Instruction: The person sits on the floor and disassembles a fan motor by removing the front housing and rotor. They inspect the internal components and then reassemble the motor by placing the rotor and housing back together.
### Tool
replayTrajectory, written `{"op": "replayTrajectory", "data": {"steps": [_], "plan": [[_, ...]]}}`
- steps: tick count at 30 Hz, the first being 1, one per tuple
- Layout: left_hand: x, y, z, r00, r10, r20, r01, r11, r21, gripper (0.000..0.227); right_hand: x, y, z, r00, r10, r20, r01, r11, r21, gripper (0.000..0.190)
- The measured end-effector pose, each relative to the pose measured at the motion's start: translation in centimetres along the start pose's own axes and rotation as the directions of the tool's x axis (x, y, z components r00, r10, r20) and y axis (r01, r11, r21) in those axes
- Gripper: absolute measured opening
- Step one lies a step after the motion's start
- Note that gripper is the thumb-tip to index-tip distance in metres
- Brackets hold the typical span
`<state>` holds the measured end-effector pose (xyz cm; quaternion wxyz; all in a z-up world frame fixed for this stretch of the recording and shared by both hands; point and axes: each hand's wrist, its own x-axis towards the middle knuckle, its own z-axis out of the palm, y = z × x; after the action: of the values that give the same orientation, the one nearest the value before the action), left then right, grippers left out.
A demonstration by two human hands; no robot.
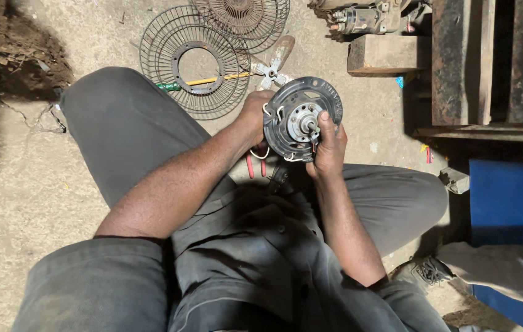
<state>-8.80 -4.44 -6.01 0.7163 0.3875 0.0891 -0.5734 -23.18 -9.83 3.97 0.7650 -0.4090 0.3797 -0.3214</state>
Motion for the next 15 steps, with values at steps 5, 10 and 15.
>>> {"op": "replayTrajectory", "data": {"steps": [5,10,15], "plan": [[-0.9,1.2,0.7,1.0,-0.005,-0.005,0.006,0.997,0.081,0.01,0.2,0.2,-0.4,1.0,-0.016,0.008,0.016,1.0,-0.001,0.049],[-1.4,1.6,0.9,0.999,0.015,0.037,-0.019,0.993,0.115,0.011,0.3,0.5,-0.8,0.999,-0.05,0.01,0.05,0.998,-0.042,0.049],[-0.9,1.2,0.8,1.0,0.012,-0.001,-0.012,0.988,0.151,0.011,0.2,0.5,-1.1,0.996,-0.088,0.011,0.088,0.993,-0.074,0.049]]}}
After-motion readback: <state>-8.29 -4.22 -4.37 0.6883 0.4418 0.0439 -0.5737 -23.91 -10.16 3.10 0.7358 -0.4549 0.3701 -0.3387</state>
